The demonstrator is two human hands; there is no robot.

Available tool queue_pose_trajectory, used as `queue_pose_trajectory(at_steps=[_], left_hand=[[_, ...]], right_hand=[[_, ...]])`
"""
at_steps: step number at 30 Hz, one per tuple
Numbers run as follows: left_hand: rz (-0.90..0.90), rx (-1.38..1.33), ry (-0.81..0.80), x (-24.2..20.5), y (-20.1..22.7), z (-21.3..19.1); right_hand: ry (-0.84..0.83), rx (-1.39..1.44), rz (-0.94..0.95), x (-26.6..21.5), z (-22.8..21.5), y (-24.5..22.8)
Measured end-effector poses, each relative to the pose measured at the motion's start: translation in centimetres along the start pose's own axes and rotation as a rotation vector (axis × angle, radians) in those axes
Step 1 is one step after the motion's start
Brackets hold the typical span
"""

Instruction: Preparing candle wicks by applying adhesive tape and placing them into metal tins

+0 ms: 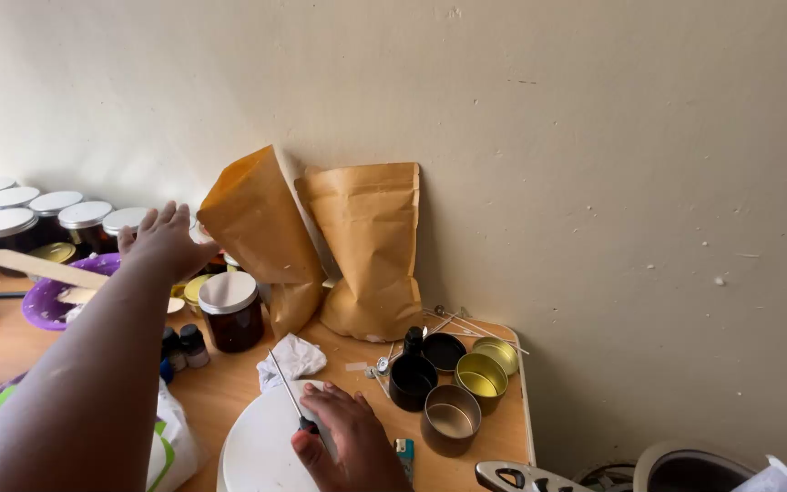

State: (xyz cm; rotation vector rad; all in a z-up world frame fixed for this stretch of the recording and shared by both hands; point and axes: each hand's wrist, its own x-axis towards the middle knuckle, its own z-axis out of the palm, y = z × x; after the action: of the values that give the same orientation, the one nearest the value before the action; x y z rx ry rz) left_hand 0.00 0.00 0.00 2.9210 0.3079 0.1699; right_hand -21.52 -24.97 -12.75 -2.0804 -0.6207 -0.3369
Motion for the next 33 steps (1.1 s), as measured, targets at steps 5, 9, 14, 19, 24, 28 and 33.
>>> queue_pose_trajectory(at_steps=[5, 9, 14, 19, 24, 28, 33], left_hand=[[0.015, -0.063, -0.037, 0.5, 0.7, 1.9], [0.072, -0.101, 0.084, 0.6, 1.0, 3.3], [0.16, -0.132, 0.17, 0.4, 0.7, 3.8], [0.172, -0.246, 0.27, -0.5, 1.3, 2.0], [0.053, -0.427, 0.245, -4.2, 3.2, -1.1], [0.157, -0.05, 0.644, 0.6, 0.1, 3.2], [0.076, -0.057, 0.839, -1.5, -1.5, 2.3]], right_hand=[[0.006, -0.008, 0.0, 0.0, 1.1, 2.0], [-0.023, -0.047, -0.009, 0.3, 0.9, 1.9], [-0.043, -0.049, 0.0, 0.0, 1.0, 2.0], [-0.049, -0.065, 0.007, 0.2, 1.0, 1.9], [-0.046, -0.082, -0.005, 0.2, 1.1, 1.9], [-0.057, -0.073, 0.017, 0.5, 1.2, 1.9], [-0.065, -0.071, 0.009, 0.7, 1.6, 2.1]])
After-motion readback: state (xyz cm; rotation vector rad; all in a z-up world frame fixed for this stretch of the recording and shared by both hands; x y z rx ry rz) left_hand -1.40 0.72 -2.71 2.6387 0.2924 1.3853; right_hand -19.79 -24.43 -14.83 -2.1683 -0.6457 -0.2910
